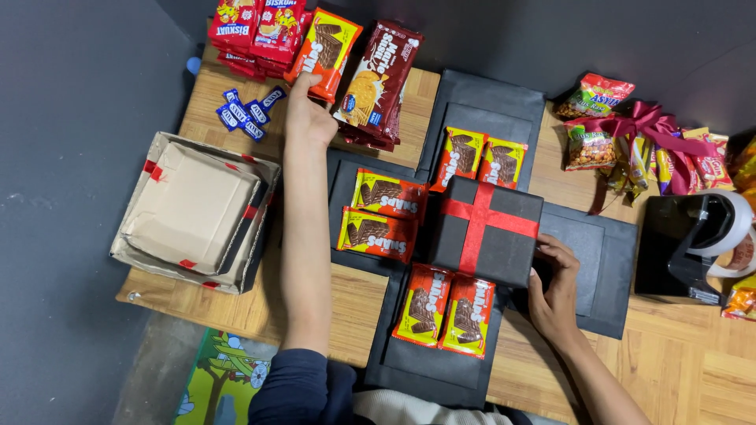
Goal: Organizing and attaching various snack packets onto the layers of a DIY explosion gift box.
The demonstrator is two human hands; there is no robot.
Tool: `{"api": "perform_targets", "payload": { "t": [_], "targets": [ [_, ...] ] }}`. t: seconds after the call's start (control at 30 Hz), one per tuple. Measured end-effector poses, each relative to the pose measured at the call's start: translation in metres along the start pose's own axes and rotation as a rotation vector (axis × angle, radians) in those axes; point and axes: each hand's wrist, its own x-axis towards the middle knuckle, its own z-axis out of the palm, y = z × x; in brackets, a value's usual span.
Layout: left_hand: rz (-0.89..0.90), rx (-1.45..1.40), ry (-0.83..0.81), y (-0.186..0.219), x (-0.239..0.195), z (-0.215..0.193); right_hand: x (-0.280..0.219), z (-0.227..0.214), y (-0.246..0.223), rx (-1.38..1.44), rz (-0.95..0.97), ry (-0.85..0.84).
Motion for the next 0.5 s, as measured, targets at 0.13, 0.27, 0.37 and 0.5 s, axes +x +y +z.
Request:
{"api": "perform_targets", "payload": {
  "t": [0.13,0.27,0.37,0.5],
  "targets": [
    [-0.01,-0.019,-0.026,0.011,-0.027,0.02,0.001,0.001,-0.003,-0.003,-0.01,0.009],
    [0.002,0.075,-0.095,0.018,-0.047,0.037,0.003,0.001,-0.004,0.028,-0.018,0.034],
    [0.062,0.176,-0.112,0.021,-0.061,0.046,0.002,0.001,-0.004,0.063,-0.014,0.059],
    [0.159,0.211,-0.251,0.034,-0.111,0.079,0.003,-0.001,-0.008,0.083,-0.018,0.088]
  ]
}}
